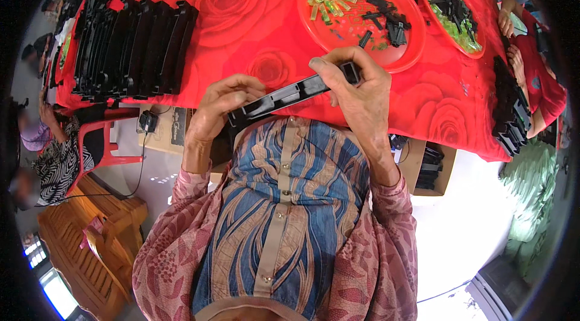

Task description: Assembling black plastic components by inserting small colored pieces and internal parts into a housing.

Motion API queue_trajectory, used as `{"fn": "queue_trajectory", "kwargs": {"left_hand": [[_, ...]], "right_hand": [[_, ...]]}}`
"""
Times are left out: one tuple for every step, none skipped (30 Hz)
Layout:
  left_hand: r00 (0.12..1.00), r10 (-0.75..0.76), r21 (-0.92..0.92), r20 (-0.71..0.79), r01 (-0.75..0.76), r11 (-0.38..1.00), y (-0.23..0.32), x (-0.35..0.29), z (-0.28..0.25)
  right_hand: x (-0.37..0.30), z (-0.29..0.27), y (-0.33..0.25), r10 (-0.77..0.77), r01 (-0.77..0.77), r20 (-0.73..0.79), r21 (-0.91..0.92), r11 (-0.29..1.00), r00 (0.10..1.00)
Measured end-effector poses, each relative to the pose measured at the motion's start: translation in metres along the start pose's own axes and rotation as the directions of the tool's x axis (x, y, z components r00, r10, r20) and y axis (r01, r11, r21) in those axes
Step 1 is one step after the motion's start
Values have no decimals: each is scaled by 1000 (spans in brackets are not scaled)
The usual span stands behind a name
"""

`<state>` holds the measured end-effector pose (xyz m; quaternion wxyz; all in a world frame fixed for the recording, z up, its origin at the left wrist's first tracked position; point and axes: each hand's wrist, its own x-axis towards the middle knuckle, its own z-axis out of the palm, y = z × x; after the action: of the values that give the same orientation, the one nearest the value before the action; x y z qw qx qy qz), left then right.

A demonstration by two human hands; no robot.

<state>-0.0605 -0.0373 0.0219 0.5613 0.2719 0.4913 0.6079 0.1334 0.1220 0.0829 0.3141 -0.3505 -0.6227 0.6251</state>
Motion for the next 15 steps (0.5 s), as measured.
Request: {"fn": "queue_trajectory", "kwargs": {"left_hand": [[999,-28,177,22,24,984,2,1,2],[997,-74,196,35,66,978,5,2,6],[997,-76,194,32,68,979,6,2,8],[996,-80,206,50,68,976,7,1,11],[994,-84,218,69,68,974,8,1,12],[990,-110,199,84,91,976,8,1,14],[990,-111,199,87,92,976,6,1,15],[989,-109,226,101,85,971,2,1,17],[988,-108,254,113,76,964,0,1,20],[991,-91,257,99,63,964,5,-2,30],[990,-94,259,102,64,964,0,-2,32],[994,-64,272,93,37,962,-3,-1,34],[996,-35,285,85,9,959,-5,-1,37],[998,-48,291,50,31,956,-5,-3,41],[997,-52,294,57,33,955,-4,-4,44]], "right_hand": [[0,1,-1,3,-3,1,-4,1000,1000],[0,2,-1,-1,1,7,-28,1000,1000],[0,4,-1,-4,5,14,-50,999,1000],[1,6,1,-2,3,16,-49,999,1000],[1,8,4,-44,46,19,-86,995,999],[2,10,6,-88,89,19,-124,988,996],[1,11,5,-87,89,16,-125,988,996],[0,11,5,-77,80,23,-140,987,997],[0,12,6,-68,71,30,-152,986,997],[0,13,6,-67,71,26,-151,986,997],[-1,14,8,-72,74,22,-163,984,997],[-1,15,7,-77,79,16,-175,981,997],[-1,16,9,-77,77,8,-173,982,997],[0,17,13,-123,131,48,-206,970,991],[0,17,15,-167,183,88,-237,954,982]]}}
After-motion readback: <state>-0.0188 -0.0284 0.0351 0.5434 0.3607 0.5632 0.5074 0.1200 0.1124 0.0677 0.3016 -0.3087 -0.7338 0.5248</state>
